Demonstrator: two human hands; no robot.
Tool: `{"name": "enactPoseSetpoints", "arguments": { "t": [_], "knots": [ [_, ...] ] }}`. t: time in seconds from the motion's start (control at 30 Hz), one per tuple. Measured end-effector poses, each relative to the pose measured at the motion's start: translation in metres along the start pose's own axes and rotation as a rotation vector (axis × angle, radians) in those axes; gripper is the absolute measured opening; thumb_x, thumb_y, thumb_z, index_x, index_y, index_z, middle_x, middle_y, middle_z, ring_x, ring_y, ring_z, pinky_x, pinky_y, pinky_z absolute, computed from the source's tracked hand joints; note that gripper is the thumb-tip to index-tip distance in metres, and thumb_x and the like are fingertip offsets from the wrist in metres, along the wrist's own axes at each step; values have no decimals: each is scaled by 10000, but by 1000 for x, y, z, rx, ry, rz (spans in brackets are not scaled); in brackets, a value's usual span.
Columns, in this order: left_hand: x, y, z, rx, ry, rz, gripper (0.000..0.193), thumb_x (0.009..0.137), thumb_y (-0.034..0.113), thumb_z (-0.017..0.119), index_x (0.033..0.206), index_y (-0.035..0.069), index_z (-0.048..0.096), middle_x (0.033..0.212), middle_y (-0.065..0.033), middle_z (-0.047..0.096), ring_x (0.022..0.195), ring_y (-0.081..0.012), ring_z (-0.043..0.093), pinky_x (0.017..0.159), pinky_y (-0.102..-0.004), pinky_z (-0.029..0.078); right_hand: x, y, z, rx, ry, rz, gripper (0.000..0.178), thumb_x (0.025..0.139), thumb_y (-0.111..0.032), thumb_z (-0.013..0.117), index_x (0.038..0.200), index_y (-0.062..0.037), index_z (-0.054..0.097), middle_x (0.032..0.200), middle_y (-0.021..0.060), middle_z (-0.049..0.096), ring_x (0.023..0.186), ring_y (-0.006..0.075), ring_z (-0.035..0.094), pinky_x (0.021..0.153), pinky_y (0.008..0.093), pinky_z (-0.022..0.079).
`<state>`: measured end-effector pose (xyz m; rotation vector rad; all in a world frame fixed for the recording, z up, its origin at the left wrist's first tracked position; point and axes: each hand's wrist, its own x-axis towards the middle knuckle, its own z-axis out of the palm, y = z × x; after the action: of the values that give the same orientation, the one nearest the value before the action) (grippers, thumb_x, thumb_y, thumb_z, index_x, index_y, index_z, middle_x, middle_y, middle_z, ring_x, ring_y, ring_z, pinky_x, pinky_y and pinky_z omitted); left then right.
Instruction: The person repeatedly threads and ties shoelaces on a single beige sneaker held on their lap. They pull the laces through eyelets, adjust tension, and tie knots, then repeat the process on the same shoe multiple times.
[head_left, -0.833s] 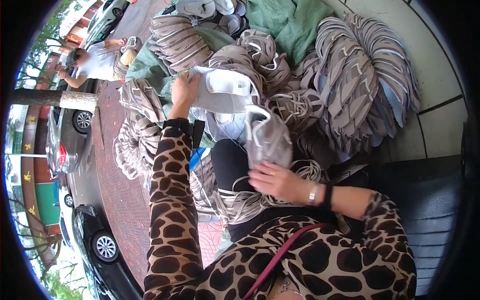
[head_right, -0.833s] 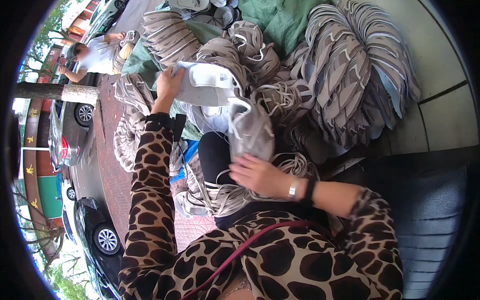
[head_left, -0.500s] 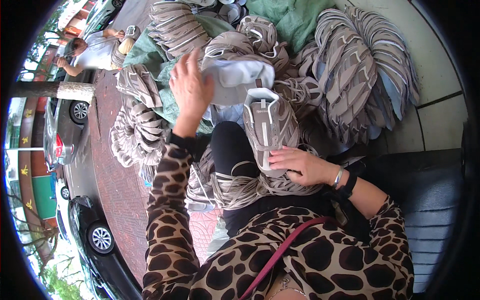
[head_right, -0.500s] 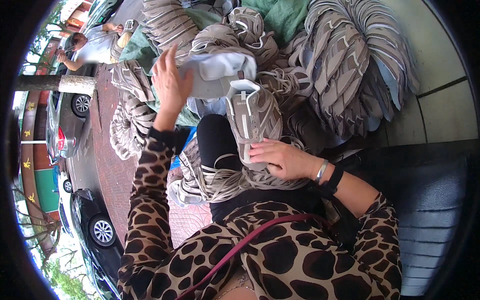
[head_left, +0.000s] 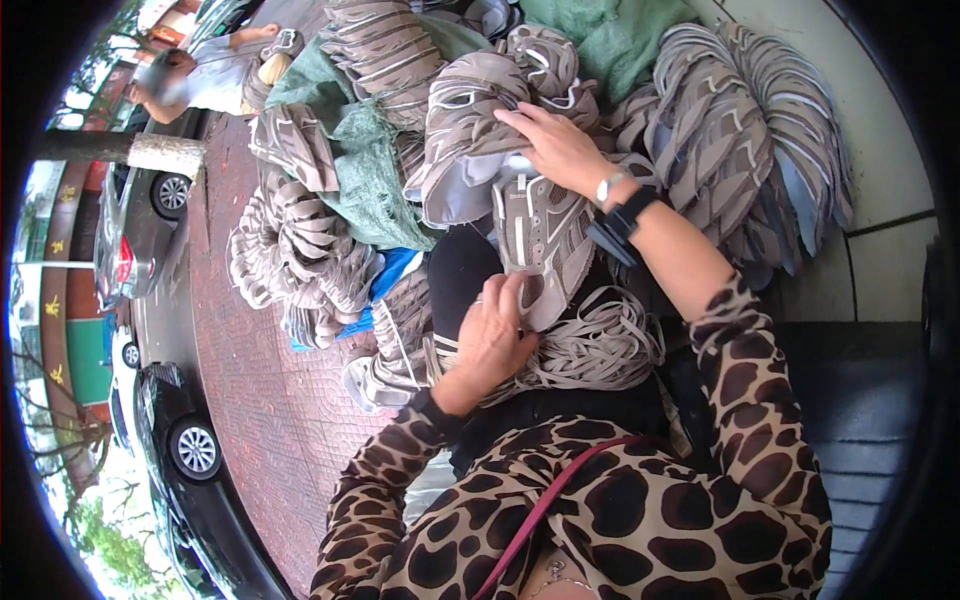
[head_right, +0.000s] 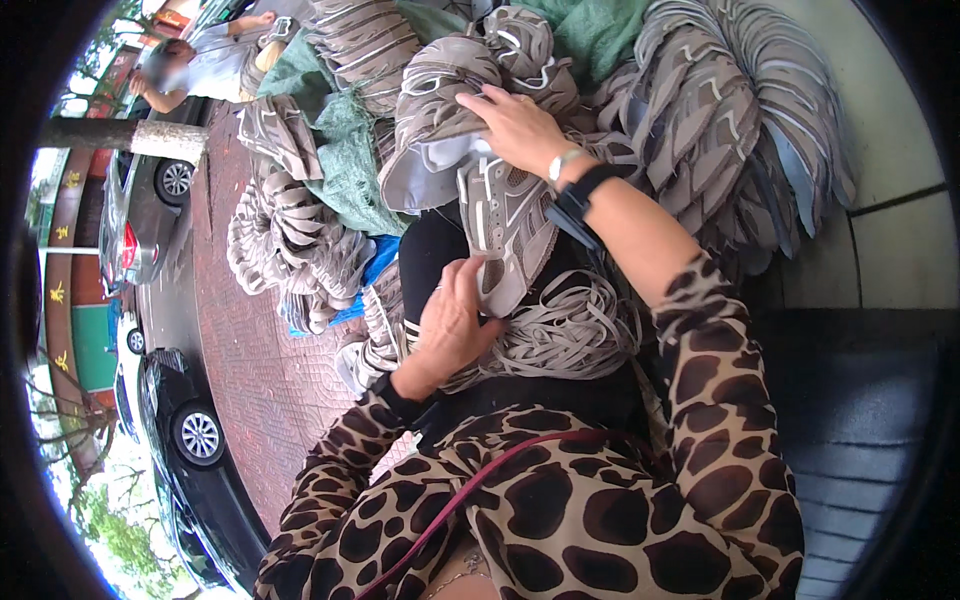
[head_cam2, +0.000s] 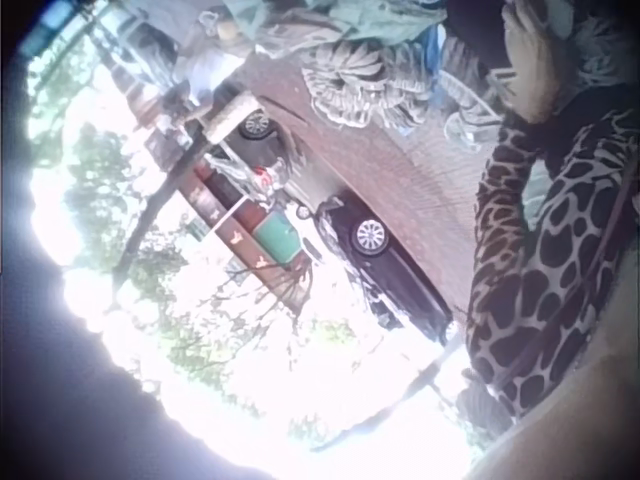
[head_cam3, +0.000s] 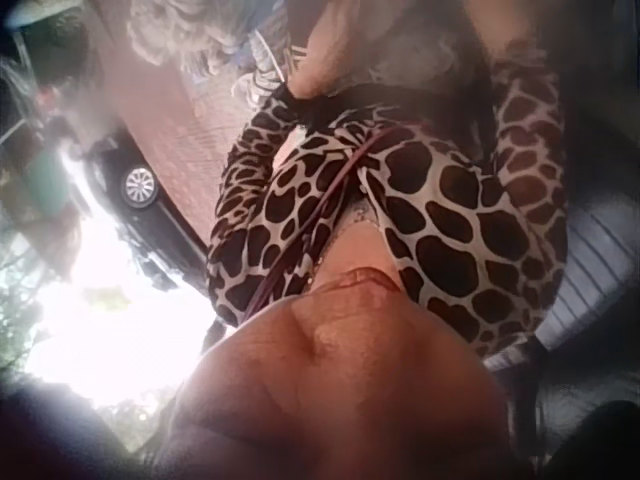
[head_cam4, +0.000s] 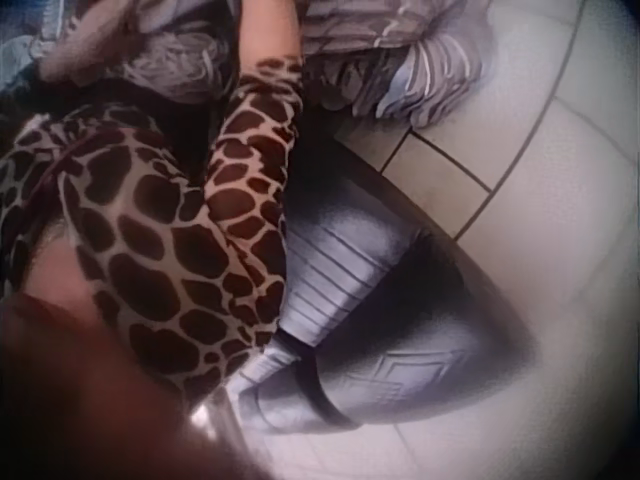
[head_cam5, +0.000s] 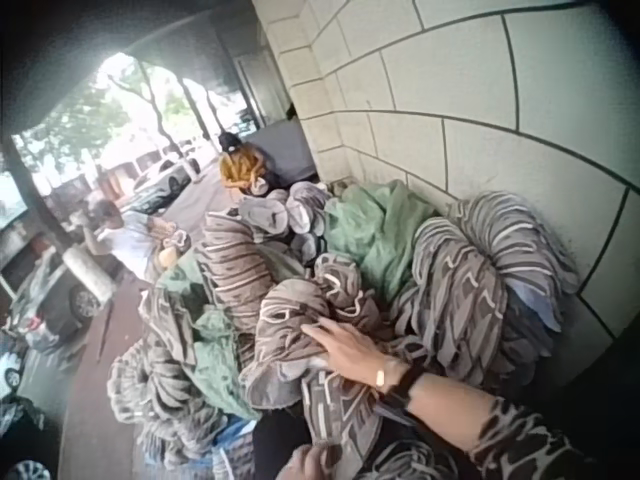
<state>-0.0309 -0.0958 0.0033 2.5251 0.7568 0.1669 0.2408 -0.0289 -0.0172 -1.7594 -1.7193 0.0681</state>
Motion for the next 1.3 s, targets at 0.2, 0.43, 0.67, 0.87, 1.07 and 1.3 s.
{"name": "enactPoseSetpoints", "arguments": {
  "t": [0.2,0.43,0.67,0.87,1.07,1.3],
  "knots": [
    [23,13,8,162,142,95,523,689,-21,618,1192,66,508,938,-149,511,788,-349,620,645,-419,534,65,-21,25,-286,-168,72,311,926,-165,477,1203,-55,565,1090,268,625,864,403,690,679,478,575],
    [23,47,49,526,38,357,514,791,124,573,1260,-63,481,937,-171,541,666,-257,641,555,-332,531,20,-71,47,-779,-320,-23,544,925,-195,491,1432,-20,399,1486,278,353,1047,585,569,546,647,545],
    [-18,33,4,128,-282,227,768,848,211,670,1505,53,305,1142,-232,514,793,-360,652,661,-401,561,-21,-9,-21,42,-145,-170,820,827,-328,697,1510,-114,296,1549,299,225,1382,509,310,1140,498,314],
    [-29,-3,-16,-350,-179,178,584,838,-3,636,1387,71,452,1213,-175,594,876,-274,675,765,-351,560,-140,-66,-103,285,-338,174,172,825,-174,673,872,-24,605,849,118,622,770,310,617,695,396,486],
    [-26,-9,-17,-335,23,153,395,851,12,662,1236,17,571,1136,-151,640,965,-262,668,832,-336,542,-237,-104,-81,257,-305,495,149,809,-97,713,866,-29,593,817,85,569,736,243,611,682,349,485],
    [-11,35,-23,-432,39,366,528,873,84,659,1370,19,492,1286,-204,577,1231,-374,513,1056,-453,383,-233,-113,-99,1052,-77,637,67,935,-65,617,956,-15,578,848,37,632,772,103,593,706,232,461]
  ]
}}
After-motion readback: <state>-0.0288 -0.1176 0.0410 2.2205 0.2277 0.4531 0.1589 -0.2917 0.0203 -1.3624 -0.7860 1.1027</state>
